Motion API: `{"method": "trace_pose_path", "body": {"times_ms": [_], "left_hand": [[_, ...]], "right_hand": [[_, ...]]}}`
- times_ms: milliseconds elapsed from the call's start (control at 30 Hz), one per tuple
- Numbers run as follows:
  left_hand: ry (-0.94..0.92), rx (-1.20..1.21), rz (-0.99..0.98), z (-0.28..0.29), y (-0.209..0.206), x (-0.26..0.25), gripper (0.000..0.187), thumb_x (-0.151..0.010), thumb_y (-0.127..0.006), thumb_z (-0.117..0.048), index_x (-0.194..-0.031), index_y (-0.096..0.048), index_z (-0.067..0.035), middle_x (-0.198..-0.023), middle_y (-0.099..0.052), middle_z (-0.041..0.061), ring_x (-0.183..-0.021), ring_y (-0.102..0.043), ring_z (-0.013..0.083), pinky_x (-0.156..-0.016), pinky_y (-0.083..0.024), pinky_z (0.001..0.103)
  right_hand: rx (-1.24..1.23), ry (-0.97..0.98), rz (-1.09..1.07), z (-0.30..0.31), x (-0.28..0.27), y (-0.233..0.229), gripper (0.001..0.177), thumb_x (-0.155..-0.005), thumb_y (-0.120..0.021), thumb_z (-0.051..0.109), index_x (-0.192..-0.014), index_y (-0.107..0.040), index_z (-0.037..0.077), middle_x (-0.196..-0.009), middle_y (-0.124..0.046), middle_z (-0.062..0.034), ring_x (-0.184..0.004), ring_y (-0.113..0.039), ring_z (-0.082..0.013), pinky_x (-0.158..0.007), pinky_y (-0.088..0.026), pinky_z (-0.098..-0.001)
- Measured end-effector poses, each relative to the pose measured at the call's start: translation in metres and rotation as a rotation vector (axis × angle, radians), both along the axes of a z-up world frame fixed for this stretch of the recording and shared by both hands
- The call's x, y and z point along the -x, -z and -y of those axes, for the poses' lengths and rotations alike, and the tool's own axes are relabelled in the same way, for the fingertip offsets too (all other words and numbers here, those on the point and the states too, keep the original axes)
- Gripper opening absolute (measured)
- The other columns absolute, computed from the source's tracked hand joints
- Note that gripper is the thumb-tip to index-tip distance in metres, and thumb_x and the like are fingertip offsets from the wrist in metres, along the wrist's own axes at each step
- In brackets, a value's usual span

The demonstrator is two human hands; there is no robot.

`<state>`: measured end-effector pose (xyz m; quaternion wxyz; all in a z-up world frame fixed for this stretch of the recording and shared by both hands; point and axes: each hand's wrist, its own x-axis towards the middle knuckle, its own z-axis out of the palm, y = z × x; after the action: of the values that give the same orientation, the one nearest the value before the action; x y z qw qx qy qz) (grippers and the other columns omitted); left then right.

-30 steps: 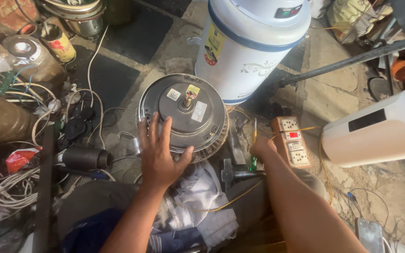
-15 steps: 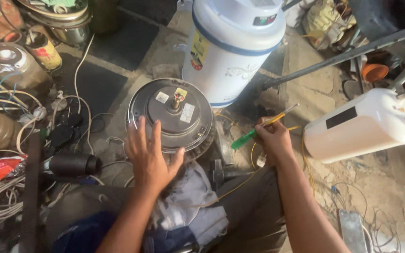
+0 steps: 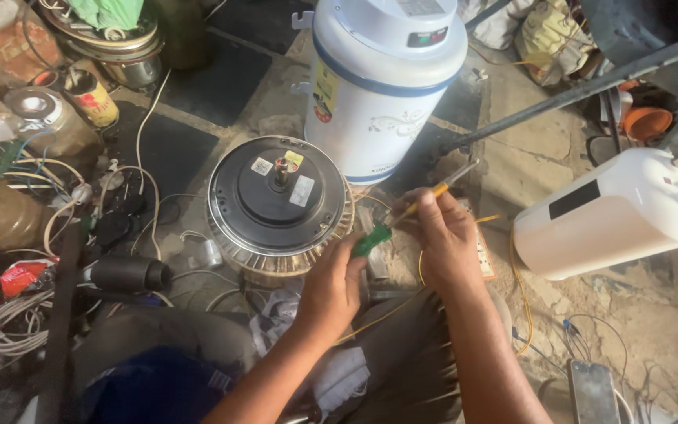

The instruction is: The person sits on the floor and works on a circular electric motor. They use a screwdriver to pry at the edges of the motor casing and a hammer to tap the central shaft, attempting to disassemble or adjust the component.

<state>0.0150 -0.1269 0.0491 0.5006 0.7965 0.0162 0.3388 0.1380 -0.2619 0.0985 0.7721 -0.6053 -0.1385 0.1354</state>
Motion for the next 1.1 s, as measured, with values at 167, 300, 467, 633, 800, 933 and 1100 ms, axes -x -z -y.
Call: {"method": "trace_pose_path", "body": {"times_ms": [167, 300, 467, 633, 800, 933, 1100], "left_hand": [[0.197, 0.466, -0.397, -0.002, 0.007, -0.002, 0.033, -0.103, -0.057, -0.024, -0.132, -0.063, -0.009, -0.083, -0.068, 0.01, -0.066, -0.06, 0.0184, -0.061, -0.05, 0.031], [0.672, 1.176, -0.433, -0.013, 0.011, 0.005, 0.035, -0.107, -0.053, -0.03, -0.124, -0.06, -0.001, -0.087, -0.061, 0.003, -0.059, -0.047, 0.0067, -0.052, -0.04, 0.024], [1.143, 1.712, -0.424, -0.024, 0.011, 0.007, 0.04, -0.112, -0.051, -0.031, -0.135, -0.056, 0.002, -0.086, -0.058, 0.002, -0.058, -0.046, 0.0049, -0.051, -0.039, 0.02], [0.471, 0.913, -0.28, 0.004, 0.014, 0.003, 0.034, -0.108, -0.049, -0.027, -0.133, -0.058, -0.006, -0.078, -0.055, 0.001, -0.058, -0.048, 0.0057, -0.048, -0.041, 0.022], [0.207, 0.339, -0.283, 0.001, 0.001, 0.009, 0.022, -0.103, -0.055, -0.02, -0.123, -0.056, -0.01, -0.099, -0.065, 0.002, -0.079, -0.07, 0.0161, -0.063, -0.058, 0.032], [-0.122, -0.267, -0.112, -0.045, 0.0, 0.02, 0.025, -0.098, -0.069, -0.02, -0.12, -0.058, -0.013, -0.114, -0.065, 0.012, -0.105, -0.067, 0.0333, -0.089, -0.054, 0.046], [-0.5, -0.425, -0.189, -0.108, 0.018, 0.02, 0.1, -0.075, -0.08, -0.054, -0.149, -0.036, -0.004, -0.153, -0.035, 0.032, -0.142, -0.032, 0.0521, -0.11, -0.026, 0.068]], "right_hand": [[-0.077, -0.151, 0.039, 0.006, -0.01, 0.007, 0.024, -0.106, -0.063, 0.024, -0.108, -0.069, 0.0, -0.099, -0.069, -0.0097, -0.095, -0.066, -0.0206, -0.089, -0.056, -0.0393], [-0.02, -0.176, -0.039, 0.015, -0.015, 0.012, 0.027, -0.102, -0.063, 0.026, -0.108, -0.069, 0.001, -0.101, -0.07, -0.0075, -0.099, -0.067, -0.0192, -0.09, -0.057, -0.0387], [-0.045, -0.319, -0.174, 0.01, -0.008, 0.02, 0.033, -0.1, -0.064, 0.028, -0.112, -0.071, -0.002, -0.104, -0.073, -0.0122, -0.096, -0.066, -0.0219, -0.081, -0.052, -0.0402], [0.087, -0.228, -0.103, -0.005, 0.018, 0.024, 0.04, -0.097, -0.061, 0.034, -0.12, -0.068, 0.003, -0.107, -0.072, -0.0058, -0.1, -0.067, -0.016, -0.089, -0.055, -0.0332], [0.215, -0.146, -0.129, -0.005, 0.057, 0.045, 0.039, -0.102, -0.061, 0.032, -0.129, -0.068, 0.005, -0.099, -0.069, -0.0044, -0.086, -0.059, -0.0143, -0.074, -0.048, -0.0298], [0.624, 0.091, 0.006, 0.017, 0.035, 0.033, 0.035, -0.1, -0.063, 0.029, -0.126, -0.07, 0.007, -0.095, -0.071, -0.0083, -0.082, -0.062, -0.0166, -0.073, -0.052, -0.0313], [0.717, 0.156, 0.504, 0.042, 0.028, -0.009, 0.035, -0.091, -0.072, 0.013, -0.123, -0.069, -0.001, -0.113, -0.072, -0.0126, -0.099, -0.068, -0.0189, -0.08, -0.054, -0.0316]]}}
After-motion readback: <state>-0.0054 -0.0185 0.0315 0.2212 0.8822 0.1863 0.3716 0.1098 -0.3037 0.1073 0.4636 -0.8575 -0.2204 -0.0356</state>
